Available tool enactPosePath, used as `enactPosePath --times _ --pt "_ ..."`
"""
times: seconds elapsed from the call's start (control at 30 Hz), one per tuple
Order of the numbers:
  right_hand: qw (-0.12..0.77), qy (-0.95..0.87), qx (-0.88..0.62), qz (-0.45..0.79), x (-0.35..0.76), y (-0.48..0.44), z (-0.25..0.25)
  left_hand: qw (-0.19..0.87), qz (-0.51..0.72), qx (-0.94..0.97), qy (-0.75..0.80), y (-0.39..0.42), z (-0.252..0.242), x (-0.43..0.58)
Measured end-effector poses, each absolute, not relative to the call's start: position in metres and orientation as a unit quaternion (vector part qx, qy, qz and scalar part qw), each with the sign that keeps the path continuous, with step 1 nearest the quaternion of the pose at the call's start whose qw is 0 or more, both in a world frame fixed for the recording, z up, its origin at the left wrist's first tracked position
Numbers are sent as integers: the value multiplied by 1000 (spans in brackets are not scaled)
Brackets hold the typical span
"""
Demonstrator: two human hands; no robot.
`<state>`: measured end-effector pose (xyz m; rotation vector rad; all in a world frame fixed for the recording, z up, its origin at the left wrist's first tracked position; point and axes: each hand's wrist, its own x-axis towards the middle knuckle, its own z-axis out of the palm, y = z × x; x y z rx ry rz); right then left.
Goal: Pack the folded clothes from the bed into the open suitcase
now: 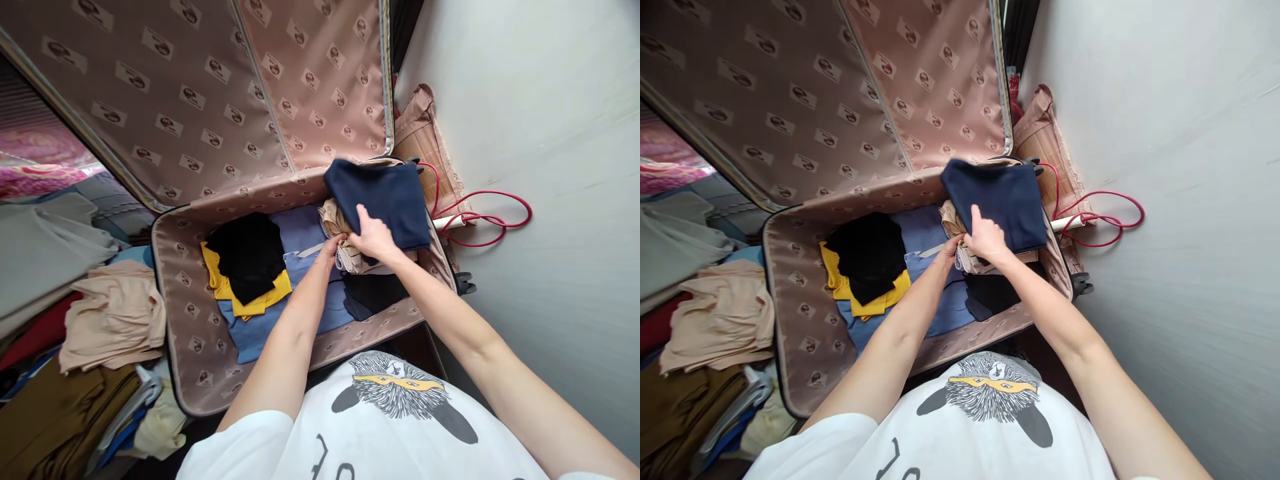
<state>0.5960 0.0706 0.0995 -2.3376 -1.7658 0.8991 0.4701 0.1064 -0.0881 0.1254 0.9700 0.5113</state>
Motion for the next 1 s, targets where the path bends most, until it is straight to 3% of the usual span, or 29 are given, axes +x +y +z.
enactPosePath --times 0.07,0.13,0.3,0.53,0.7,1.0 --pt "17 -577 -730 367 585 68 55 860 249 51 442 104 -83 463" --pt "54 -587 -702 399 585 59 29 872 266 43 409 99 -77 453" --pt "127 -595 -705 364 625 35 11 885 270 66 374 92 -58 450" --pt "70 -599 -703 377 653 40 -1 756 312 121 562 96 -23 497" --pt "162 -616 -671 380 669 39 36 752 321 129 561 94 22 500" --pt "326 -606 -596 413 640 49 159 800 275 191 497 130 152 440"
